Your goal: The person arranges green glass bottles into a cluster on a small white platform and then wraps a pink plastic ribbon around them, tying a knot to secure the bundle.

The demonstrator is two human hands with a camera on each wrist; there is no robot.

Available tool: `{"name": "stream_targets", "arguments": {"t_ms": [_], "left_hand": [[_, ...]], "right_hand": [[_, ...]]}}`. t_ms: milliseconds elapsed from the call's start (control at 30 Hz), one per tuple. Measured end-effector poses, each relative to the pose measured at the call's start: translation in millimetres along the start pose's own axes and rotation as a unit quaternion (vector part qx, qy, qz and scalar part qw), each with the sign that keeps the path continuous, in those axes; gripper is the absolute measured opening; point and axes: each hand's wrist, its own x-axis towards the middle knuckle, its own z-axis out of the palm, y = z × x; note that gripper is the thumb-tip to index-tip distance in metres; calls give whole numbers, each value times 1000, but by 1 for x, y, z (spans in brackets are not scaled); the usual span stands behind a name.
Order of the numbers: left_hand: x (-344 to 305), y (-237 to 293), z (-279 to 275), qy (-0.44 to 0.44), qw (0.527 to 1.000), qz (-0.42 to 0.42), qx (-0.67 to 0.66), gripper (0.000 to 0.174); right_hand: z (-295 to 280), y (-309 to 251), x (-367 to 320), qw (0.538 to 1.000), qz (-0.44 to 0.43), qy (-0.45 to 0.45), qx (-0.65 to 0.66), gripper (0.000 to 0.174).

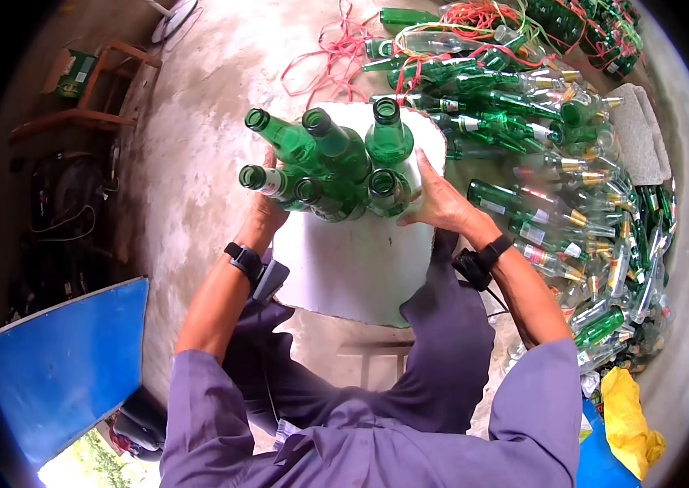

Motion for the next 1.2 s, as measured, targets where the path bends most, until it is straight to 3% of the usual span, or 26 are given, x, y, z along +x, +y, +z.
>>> {"name": "stream_targets", "arguments": {"t_ms": [33,100,133,167,267,333,767,833,867,933,967,1033,1067,1133,1200], "left_hand": [[3,-4,-5,1,1000,-3,0,65],[4,-13,-13,10,989,-16,149,65],[0,-14,-19,-42,947,82,307,54],[0,-16,-21,-41,947,79,308,54],[0,-2,-3,-34,996,48,67,52],[-1,2,6,-28,995,24,-97,51],[13,-4,6,20,967,-72,-242,48],[9,-5,5,47,951,-93,-291,48],[7,-7,5,65,938,-108,-322,47],[0,-11,4,91,921,-111,-362,47],[-3,-15,5,95,921,-109,-361,47],[-11,-37,3,262,956,-15,-133,47],[-15,-48,1,304,945,25,-120,44],[-23,-24,52,395,897,74,-186,48],[-31,-19,90,444,859,83,-241,52]], "right_hand": [[-1,2,3,1000,2,-2,2,136],[0,3,7,999,-21,-21,12,136],[2,8,9,998,-54,-13,13,136],[3,11,10,998,-53,-15,16,136],[5,17,13,995,-102,7,3,136],[9,20,16,990,-137,27,3,138],[18,18,15,974,-215,71,20,143],[14,26,13,988,-145,35,27,123],[12,30,13,988,-147,33,28,123],[7,38,14,996,10,-30,83,92],[5,46,16,996,8,-34,83,92],[3,64,24,994,39,21,99,68],[2,74,30,992,8,61,106,56],[1,74,38,979,-37,145,138,34],[-6,62,45,959,-3,143,245,39]]}}
